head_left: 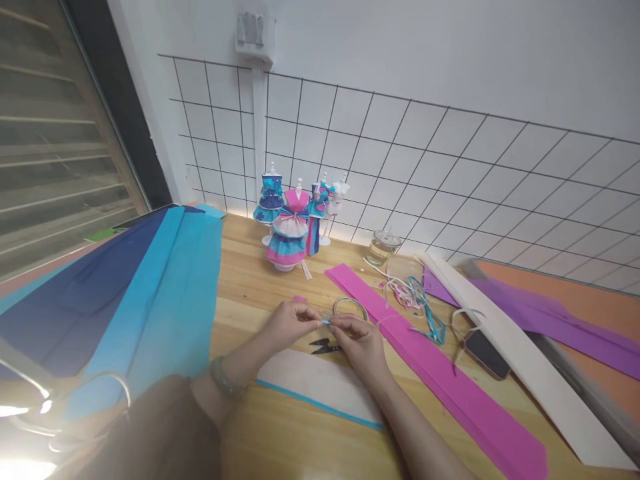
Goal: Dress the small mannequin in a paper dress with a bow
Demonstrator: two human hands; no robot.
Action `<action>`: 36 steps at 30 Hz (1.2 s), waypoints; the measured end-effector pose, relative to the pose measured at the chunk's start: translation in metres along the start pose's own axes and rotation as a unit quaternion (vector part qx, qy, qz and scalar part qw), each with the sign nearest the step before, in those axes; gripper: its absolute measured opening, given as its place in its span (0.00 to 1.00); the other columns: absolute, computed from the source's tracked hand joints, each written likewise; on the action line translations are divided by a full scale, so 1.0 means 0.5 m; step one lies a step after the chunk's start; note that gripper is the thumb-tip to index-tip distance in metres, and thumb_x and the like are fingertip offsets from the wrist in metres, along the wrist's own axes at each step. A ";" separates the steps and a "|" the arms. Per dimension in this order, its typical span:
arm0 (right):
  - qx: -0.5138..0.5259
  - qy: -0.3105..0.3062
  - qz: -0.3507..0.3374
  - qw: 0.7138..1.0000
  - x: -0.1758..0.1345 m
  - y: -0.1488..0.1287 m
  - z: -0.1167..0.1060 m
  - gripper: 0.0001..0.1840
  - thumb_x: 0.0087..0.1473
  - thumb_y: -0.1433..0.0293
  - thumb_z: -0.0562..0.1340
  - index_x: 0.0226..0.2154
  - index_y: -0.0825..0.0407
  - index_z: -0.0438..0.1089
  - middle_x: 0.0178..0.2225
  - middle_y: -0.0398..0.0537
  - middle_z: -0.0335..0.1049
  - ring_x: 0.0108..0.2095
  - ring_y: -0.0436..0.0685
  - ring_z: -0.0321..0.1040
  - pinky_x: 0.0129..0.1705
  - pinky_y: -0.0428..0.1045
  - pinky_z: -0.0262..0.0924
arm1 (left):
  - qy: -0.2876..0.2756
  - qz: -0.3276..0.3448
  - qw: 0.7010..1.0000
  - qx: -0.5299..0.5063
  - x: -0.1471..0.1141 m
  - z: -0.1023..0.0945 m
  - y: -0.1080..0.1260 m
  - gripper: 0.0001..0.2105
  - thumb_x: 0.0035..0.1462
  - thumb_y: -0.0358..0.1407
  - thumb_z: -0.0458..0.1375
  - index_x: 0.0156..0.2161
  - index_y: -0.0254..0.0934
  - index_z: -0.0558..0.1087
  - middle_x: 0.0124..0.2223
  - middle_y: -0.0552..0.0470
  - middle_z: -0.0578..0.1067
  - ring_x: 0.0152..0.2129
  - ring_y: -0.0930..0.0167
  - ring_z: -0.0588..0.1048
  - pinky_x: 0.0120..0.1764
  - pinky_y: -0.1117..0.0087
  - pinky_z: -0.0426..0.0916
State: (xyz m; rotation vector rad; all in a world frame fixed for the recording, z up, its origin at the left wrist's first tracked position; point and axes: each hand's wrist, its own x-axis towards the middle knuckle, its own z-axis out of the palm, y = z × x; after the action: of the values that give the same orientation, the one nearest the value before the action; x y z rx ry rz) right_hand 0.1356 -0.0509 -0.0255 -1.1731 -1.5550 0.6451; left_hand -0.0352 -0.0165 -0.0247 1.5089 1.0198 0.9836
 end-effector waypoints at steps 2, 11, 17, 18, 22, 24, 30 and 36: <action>0.003 -0.002 0.006 1.000 0.000 0.000 0.000 0.06 0.46 0.67 0.64 0.26 0.51 0.76 0.30 0.51 0.76 0.34 0.57 0.72 0.37 0.51 0.67 | -0.002 0.003 1.000 -0.009 0.000 0.000 -0.001 0.09 0.44 0.37 0.63 0.27 0.31 0.75 0.26 0.50 0.76 0.25 0.74 0.73 0.30 0.75 0.66; 0.038 -0.010 0.090 0.995 -0.004 -0.006 0.004 0.15 0.44 0.62 0.65 0.34 0.53 0.73 0.27 0.49 0.74 0.27 0.55 0.71 0.27 0.50 0.68 | -0.026 -0.002 1.000 -0.009 0.000 -0.001 0.001 0.16 0.46 0.35 0.61 0.42 0.31 0.75 0.30 0.50 0.76 0.27 0.74 0.73 0.33 0.74 0.67; 0.047 -0.014 0.065 0.997 -0.004 -0.002 0.005 0.16 0.46 0.64 0.64 0.39 0.51 0.70 0.30 0.48 0.72 0.29 0.55 0.70 0.28 0.51 0.69 | -0.050 0.041 0.997 0.032 0.001 -0.003 -0.010 0.10 0.49 0.38 0.58 0.34 0.32 0.76 0.31 0.49 0.76 0.29 0.72 0.73 0.33 0.73 0.66; 0.045 -0.017 0.062 0.997 -0.005 0.000 0.005 0.15 0.46 0.64 0.64 0.39 0.51 0.70 0.30 0.48 0.72 0.29 0.55 0.70 0.29 0.51 0.69 | -0.049 0.044 0.997 0.035 0.001 -0.003 -0.010 0.10 0.50 0.38 0.58 0.33 0.32 0.76 0.30 0.49 0.76 0.28 0.72 0.72 0.33 0.74 0.66; 0.057 -0.048 0.056 0.996 -0.008 0.010 0.009 0.20 0.48 0.65 0.63 0.45 0.50 0.66 0.35 0.50 0.72 0.31 0.55 0.69 0.30 0.50 0.68 | -0.050 0.040 0.998 0.023 -0.003 0.000 -0.001 0.10 0.49 0.38 0.58 0.31 0.31 0.74 0.30 0.49 0.75 0.28 0.72 0.73 0.32 0.74 0.66; 0.062 -0.065 0.052 0.995 -0.010 0.013 0.012 0.22 0.49 0.65 0.62 0.48 0.50 0.64 0.40 0.52 0.71 0.33 0.54 0.68 0.31 0.49 0.67 | -0.054 0.031 0.998 0.011 -0.006 0.003 0.005 0.09 0.49 0.37 0.58 0.30 0.31 0.74 0.30 0.48 0.75 0.28 0.72 0.73 0.33 0.74 0.66; 0.073 -0.081 0.068 0.992 -0.012 0.009 0.011 0.21 0.50 0.65 0.62 0.48 0.49 0.65 0.37 0.50 0.70 0.34 0.54 0.68 0.32 0.48 0.66 | -0.056 0.044 0.997 0.040 -0.007 0.005 0.001 0.08 0.50 0.36 0.57 0.31 0.31 0.73 0.29 0.50 0.74 0.26 0.74 0.70 0.30 0.75 0.64; 0.135 -0.054 0.109 0.983 -0.005 -0.004 0.007 0.22 0.46 0.62 0.65 0.45 0.48 0.67 0.34 0.49 0.71 0.32 0.55 0.69 0.32 0.50 0.67 | -0.047 0.052 0.995 0.072 -0.008 0.002 0.001 0.09 0.48 0.34 0.58 0.35 0.32 0.73 0.27 0.54 0.70 0.22 0.77 0.65 0.26 0.77 0.61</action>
State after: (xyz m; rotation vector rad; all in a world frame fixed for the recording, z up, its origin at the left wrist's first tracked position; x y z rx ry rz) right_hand 0.1316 -0.0535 -0.0258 -1.1243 -1.3845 1.0460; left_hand -0.0352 -0.0207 -0.0248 1.7265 0.9703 0.9188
